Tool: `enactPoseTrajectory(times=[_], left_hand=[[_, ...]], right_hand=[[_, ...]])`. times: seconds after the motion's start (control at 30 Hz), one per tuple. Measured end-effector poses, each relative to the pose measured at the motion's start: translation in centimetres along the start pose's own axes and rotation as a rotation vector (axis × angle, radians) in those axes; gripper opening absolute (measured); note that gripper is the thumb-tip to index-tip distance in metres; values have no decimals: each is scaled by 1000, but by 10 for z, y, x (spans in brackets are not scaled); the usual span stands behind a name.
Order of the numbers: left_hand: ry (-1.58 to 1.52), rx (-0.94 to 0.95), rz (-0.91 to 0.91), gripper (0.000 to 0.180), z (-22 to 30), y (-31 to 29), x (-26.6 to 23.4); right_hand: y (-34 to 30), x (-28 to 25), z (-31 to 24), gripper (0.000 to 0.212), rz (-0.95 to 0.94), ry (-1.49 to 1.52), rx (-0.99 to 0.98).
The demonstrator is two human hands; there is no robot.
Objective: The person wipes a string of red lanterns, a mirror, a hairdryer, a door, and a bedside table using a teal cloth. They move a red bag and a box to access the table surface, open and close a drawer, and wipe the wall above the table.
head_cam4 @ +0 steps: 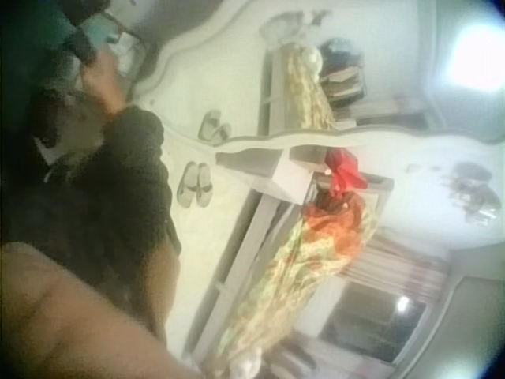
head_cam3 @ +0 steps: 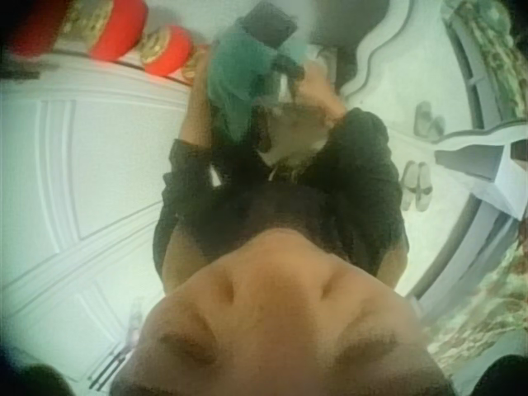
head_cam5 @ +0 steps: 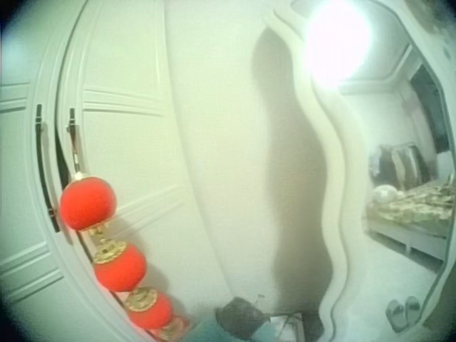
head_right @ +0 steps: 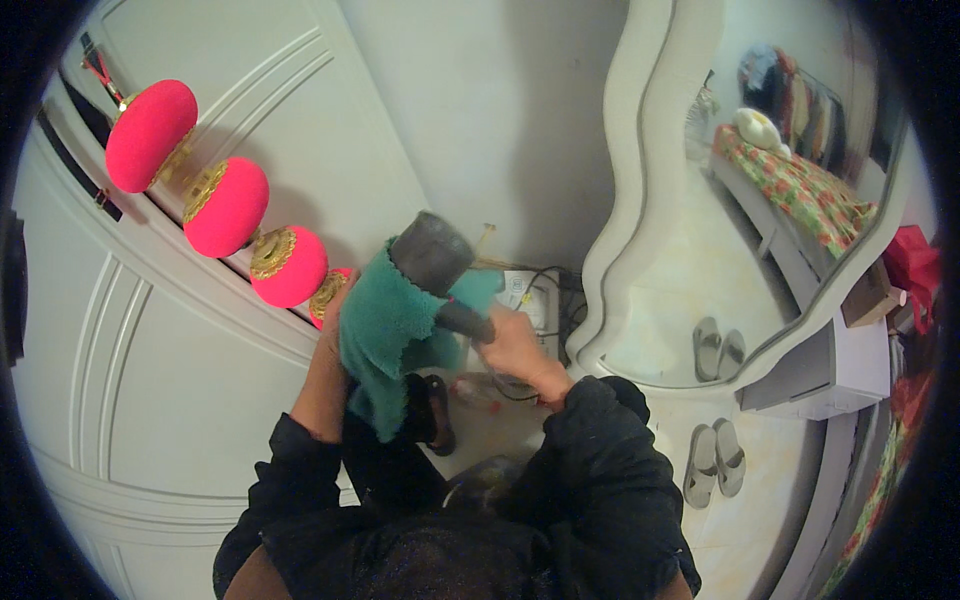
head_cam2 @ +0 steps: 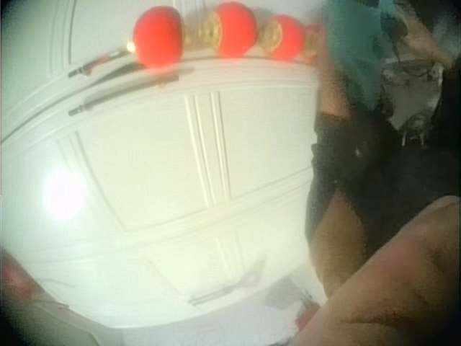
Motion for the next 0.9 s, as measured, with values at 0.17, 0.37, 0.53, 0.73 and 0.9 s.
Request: enactPoseTrajectory(times=[0.17, 0.37, 0.53, 0.73, 0.9], left_hand=[[-328, 220, -68, 55, -5, 0, 2], [-172, 504, 305, 50, 6, -12, 50], [268, 669, 564, 62, 5, -4, 29], [474, 608, 563, 86, -39, -3, 30], [588, 652, 543, 91, -53, -1, 21]], right_hand=[[9, -1, -5, 23, 86, -13, 38], [9, 2, -8, 26, 191, 8, 49], [1, 17, 5, 27, 110, 158, 131], [-7, 8, 0, 42, 77, 282, 189], [-6, 5, -7, 32, 63, 166, 97]])
Point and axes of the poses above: each hand's wrist, its own y-axis towards the middle knuckle, its own x-axis out of the palm, z = x × y, the point moved 10 cm from there along y, towards the middle knuckle, and after that the axes turned 2 degrees about -x, right-handed, at the moved point
